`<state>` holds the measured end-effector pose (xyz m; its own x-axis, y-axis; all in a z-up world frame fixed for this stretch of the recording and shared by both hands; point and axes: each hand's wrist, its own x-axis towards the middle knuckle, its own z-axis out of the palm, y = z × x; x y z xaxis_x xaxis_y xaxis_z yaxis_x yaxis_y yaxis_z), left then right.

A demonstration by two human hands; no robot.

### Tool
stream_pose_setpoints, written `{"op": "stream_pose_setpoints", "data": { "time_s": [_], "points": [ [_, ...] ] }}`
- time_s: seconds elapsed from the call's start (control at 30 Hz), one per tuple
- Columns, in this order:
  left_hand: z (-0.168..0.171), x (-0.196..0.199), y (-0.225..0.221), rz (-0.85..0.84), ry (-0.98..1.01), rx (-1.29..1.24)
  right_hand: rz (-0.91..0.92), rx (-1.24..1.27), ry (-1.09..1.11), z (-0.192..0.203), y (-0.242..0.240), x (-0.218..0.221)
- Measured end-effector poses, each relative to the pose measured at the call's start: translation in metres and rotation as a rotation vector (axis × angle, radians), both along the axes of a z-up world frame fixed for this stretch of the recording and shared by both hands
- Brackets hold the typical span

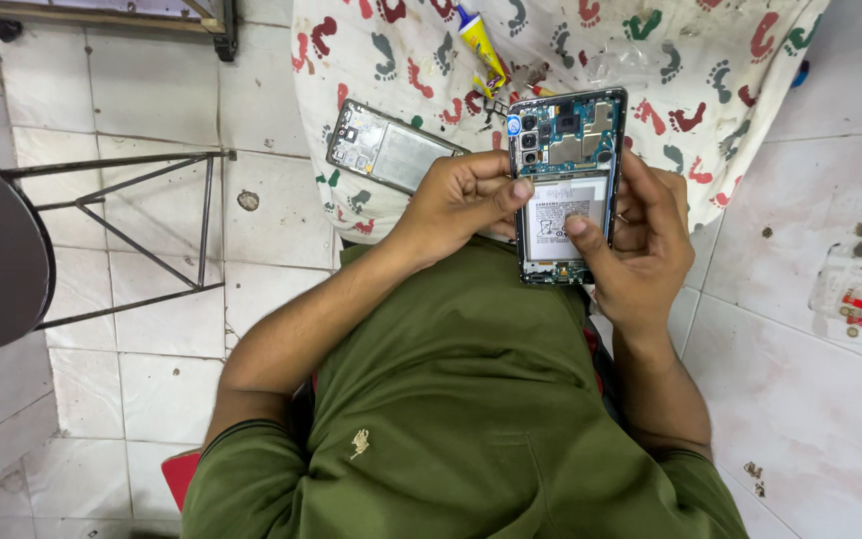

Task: The person disassembles and reassembles two smartphones, handling internal components such as batteries and circuit boards. They test one phone by turning it on and navigating the screen, then continue working on the second device.

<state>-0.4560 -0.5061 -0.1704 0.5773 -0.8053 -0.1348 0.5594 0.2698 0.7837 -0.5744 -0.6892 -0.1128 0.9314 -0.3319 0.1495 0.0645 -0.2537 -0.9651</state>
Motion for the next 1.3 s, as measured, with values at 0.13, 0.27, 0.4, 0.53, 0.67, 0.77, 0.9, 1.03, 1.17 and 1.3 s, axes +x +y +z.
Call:
{"op": "stream_pose_setpoints", "data": {
  "time_s": [0.13, 0.27, 0.4, 0.53, 0.67, 0.77, 0.9, 1.03, 1.17, 1.3],
  "points": [
    [0.023, -0.019, 0.022, 0.048, -0.038, -0.006, 0.027, -0.001, -0.067, -0.002, 0.014, -0.018],
    [0.046, -0.036, 0.038, 0.133, -0.168, 0.039, 0.042, 0.000, -0.162, -0.002, 0.025, -0.032],
    [0.066, -0.047, 0.048, 0.174, -0.225, 0.081, 0.031, -0.076, -0.195, -0.001, 0.031, -0.040],
    [0.077, -0.049, 0.049, 0.191, -0.233, 0.122, 0.043, -0.093, -0.216, 0.002, 0.032, -0.044],
    [0.081, -0.049, 0.050, 0.197, -0.264, 0.171, 0.059, -0.103, -0.201, 0.003, 0.032, -0.047],
    [0.084, -0.048, 0.051, 0.198, -0.266, 0.239, 0.074, -0.098, -0.204, 0.002, 0.032, -0.048],
    [0.085, -0.048, 0.051, 0.192, -0.161, 0.116, 0.090, -0.052, -0.224, -0.002, 0.032, -0.049],
    [0.083, -0.045, 0.051, 0.173, -0.071, 0.094, 0.081, -0.063, -0.218, -0.004, 0.031, -0.047],
    [0.078, -0.045, 0.053, 0.183, -0.201, 0.114, 0.086, -0.054, -0.191, -0.004, 0.031, -0.048],
    [0.076, -0.047, 0.053, 0.233, -0.249, 0.179, 0.078, -0.089, -0.172, -0.001, 0.032, -0.048]
  ]
}}
